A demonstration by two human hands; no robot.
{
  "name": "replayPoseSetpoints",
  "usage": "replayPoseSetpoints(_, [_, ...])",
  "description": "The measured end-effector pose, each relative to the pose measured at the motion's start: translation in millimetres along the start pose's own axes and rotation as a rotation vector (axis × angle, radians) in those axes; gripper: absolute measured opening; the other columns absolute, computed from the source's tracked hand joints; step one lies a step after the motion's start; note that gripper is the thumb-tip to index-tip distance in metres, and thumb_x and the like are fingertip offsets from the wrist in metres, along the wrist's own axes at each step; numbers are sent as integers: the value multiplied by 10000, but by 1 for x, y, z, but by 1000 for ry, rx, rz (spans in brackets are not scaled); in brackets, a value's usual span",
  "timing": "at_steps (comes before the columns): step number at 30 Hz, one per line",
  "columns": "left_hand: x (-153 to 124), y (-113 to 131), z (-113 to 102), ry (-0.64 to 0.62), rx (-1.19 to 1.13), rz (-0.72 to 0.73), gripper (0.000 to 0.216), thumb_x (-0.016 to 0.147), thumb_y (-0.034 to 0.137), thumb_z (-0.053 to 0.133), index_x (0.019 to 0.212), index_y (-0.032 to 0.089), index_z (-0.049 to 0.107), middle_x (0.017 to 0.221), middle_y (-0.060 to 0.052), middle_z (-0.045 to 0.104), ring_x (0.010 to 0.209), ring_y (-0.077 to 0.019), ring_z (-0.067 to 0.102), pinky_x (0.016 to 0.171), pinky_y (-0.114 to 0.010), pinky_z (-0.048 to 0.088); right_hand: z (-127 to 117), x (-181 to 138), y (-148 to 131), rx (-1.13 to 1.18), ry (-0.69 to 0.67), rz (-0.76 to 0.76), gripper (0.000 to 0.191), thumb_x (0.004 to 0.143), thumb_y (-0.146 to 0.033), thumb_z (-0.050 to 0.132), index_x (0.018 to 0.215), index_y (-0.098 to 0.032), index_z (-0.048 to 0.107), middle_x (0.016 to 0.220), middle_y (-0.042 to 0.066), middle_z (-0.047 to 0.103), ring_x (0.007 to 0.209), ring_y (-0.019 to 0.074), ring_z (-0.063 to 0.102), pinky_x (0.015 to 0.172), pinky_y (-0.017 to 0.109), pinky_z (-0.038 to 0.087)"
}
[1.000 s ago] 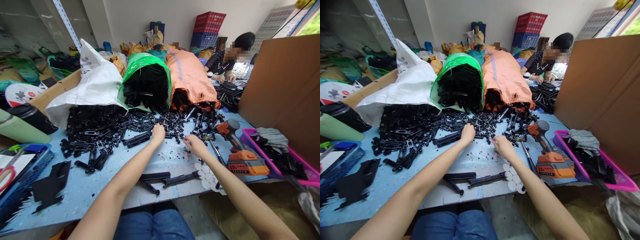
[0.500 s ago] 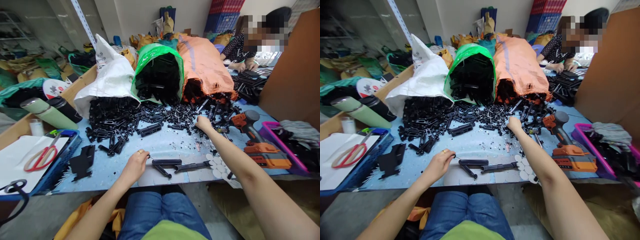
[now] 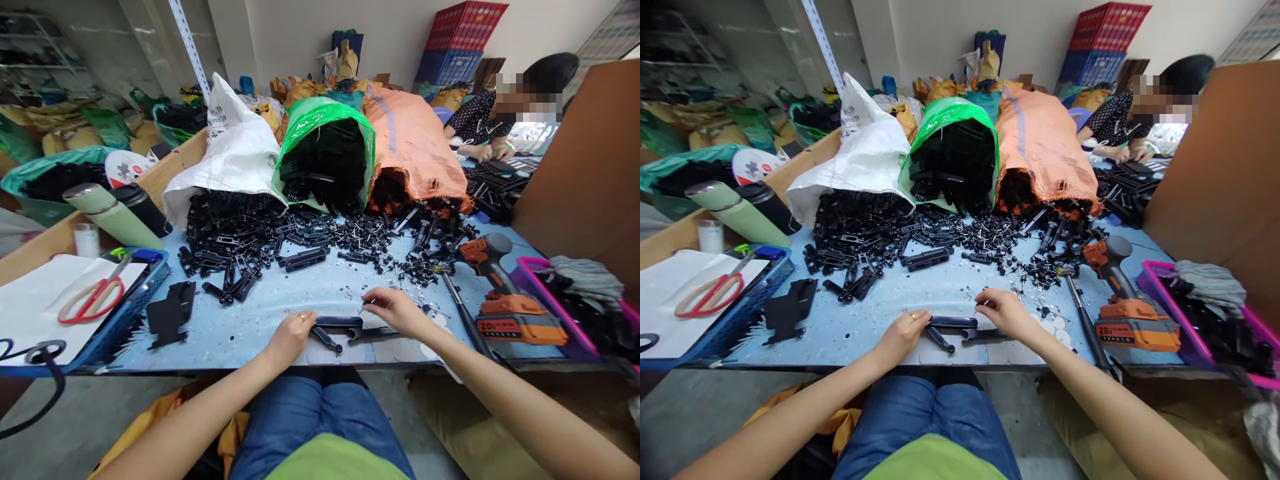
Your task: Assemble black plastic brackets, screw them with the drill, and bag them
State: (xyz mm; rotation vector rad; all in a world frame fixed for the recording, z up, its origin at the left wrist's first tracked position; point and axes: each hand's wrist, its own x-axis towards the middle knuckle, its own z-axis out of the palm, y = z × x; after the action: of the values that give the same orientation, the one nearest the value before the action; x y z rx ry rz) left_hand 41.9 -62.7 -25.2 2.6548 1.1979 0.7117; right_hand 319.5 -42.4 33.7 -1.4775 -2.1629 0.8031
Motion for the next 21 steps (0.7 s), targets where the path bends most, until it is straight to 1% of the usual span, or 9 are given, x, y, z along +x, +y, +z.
replayPoseSetpoints(2, [-4, -6, 10, 48, 11, 61, 278, 893, 105, 381, 1117, 144, 541, 1024, -99, 640, 993, -182, 587, 888, -375, 473, 10, -8, -4, -14, -43, 18, 131, 817, -301, 550, 849, -196, 621, 752, 20, 656, 670, 153, 598, 632, 255, 454])
replayPoseSetpoints(4, [-6, -11, 16, 89, 33, 98, 277, 894, 113, 393, 1125, 154, 540, 1068, -95, 637, 1033, -191, 580, 914, -399, 463, 14, -11, -7, -101, -40, 8, 115, 831, -265, 535, 820, -186, 617, 754, 25, 650, 675, 150, 591, 623, 244, 431])
replayPoseSetpoints(6, [-7, -13, 17, 119, 45, 122, 274, 894, 116, 399, 1124, 160, 542, 1068, -94, 642, 1031, -196, 586, 889, -398, 483, 12, -11, -11, -219, -51, -35, 121, 841, -220, 515, 790, -179, 617, 781, 36, 645, 704, 151, 585, 628, 236, 406])
replayPoseSetpoints(10, [-5, -12, 17, 149, 41, 137, 267, 888, 111, 408, 1112, 151, 549, 1036, -100, 653, 1017, -195, 593, 855, -381, 503, 4, -6, -26, -431, -179, -112, 138, 821, -148, 525, 710, -172, 604, 756, 37, 634, 698, 153, 582, 634, 233, 367])
replayPoseSetpoints(12, [-5, -11, 16, 156, 48, 136, 263, 884, 110, 415, 1107, 143, 551, 1028, -106, 654, 1015, -197, 592, 846, -376, 504, 2, -2, -31, -498, -222, -128, 128, 813, -134, 532, 713, -168, 604, 760, 43, 639, 703, 159, 588, 630, 233, 356])
replayPoseSetpoints(17, [-8, -9, 16, 126, 79, 115, 272, 878, 94, 408, 1110, 134, 545, 1029, -105, 650, 1007, -198, 591, 842, -363, 487, 5, 9, -32, -519, -287, -140, 79, 807, -156, 556, 772, -176, 624, 795, 51, 661, 766, 176, 610, 600, 220, 343])
replayPoseSetpoints(19, [-7, -5, 14, 116, 103, 93, 269, 880, 100, 406, 1109, 136, 541, 1037, -102, 647, 1019, -206, 582, 858, -379, 466, 7, 10, -29, -531, -275, -110, 59, 801, -168, 568, 802, -181, 625, 794, 51, 663, 749, 178, 614, 584, 223, 346])
replayPoseSetpoints(21, [-2, 2, 12, 109, 132, 67, 259, 882, 130, 418, 1113, 140, 535, 1072, -107, 633, 1064, -230, 553, 893, -419, 428, 11, 8, -23, -530, -236, -95, 57, 805, -184, 568, 824, -184, 622, 773, 47, 659, 723, 179, 615, 582, 230, 367])
